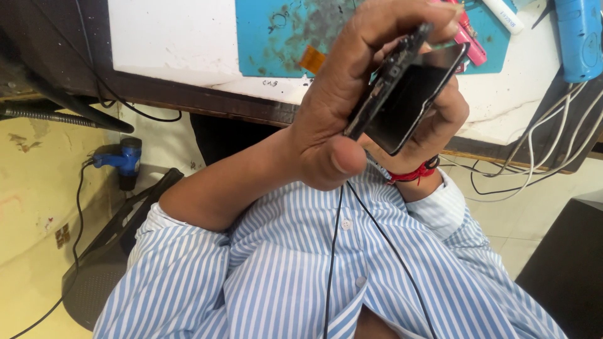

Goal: The person disassembles a smartphone, removes the back cover and battery, and then reassembles it by reconnecting the battery and replacing the back cover. The person also plugs a charging cable into the phone to test it.

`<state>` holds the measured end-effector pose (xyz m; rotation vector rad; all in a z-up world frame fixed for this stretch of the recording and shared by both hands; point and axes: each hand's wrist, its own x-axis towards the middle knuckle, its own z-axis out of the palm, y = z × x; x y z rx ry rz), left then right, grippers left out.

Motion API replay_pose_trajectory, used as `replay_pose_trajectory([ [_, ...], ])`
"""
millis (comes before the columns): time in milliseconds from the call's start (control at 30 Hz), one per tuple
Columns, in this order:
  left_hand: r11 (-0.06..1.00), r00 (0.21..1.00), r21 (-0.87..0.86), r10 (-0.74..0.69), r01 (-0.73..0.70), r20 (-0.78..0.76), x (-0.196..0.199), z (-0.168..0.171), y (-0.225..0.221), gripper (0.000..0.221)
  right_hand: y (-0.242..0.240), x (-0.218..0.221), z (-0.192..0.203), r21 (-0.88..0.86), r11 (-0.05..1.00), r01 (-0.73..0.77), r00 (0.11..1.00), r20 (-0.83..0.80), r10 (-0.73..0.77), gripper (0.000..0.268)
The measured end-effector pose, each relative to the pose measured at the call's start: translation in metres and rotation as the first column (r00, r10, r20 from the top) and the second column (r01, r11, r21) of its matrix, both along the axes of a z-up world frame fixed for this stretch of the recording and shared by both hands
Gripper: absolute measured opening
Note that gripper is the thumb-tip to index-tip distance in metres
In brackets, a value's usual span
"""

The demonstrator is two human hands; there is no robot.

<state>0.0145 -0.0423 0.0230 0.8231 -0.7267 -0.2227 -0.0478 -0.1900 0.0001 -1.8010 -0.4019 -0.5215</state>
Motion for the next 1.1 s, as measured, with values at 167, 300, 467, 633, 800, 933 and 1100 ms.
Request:
replay_pose_trajectory([
  [167,1.000,0.997,-0.002,-0.013,0.013,-0.072,-0.008,-0.010,0.003,0.097,-0.001,-0.007,-0.012,0.011,0.999,0.044,0.999,0.020,-0.045,0.089],
  [300,0.999,0.994,0.025,-0.036,0.039,-0.101,-0.009,-0.011,0.004,0.096,-0.006,-0.008,-0.013,-0.022,1.000,0.010,1.000,0.018,-0.010,0.090],
  [467,0.998,0.987,0.001,-0.070,0.070,-0.144,-0.011,-0.012,0.003,0.099,-0.008,-0.010,-0.013,-0.042,0.999,0.022,0.999,0.027,-0.021,0.094],
  [633,0.996,0.985,-0.053,-0.080,0.072,-0.155,-0.013,-0.020,0.000,0.093,-0.003,-0.011,-0.026,0.260,0.963,0.071,0.995,-0.087,-0.050,0.100],
  [800,0.996,0.989,-0.054,-0.072,0.065,-0.132,-0.015,-0.023,-0.003,0.092,-0.013,-0.029,-0.022,0.626,0.769,0.129,0.925,-0.355,0.133,0.123],
  [933,0.997,0.990,-0.049,-0.067,0.061,-0.127,-0.018,-0.024,-0.005,0.091,-0.012,-0.030,-0.023,0.358,0.934,-0.015,0.962,-0.249,0.111,0.121],
  [1100,0.998,0.991,-0.022,-0.053,0.050,-0.124,-0.021,-0.025,-0.006,0.091,-0.008,-0.026,-0.017,0.368,0.930,-0.015,0.969,-0.226,0.105,0.102],
])
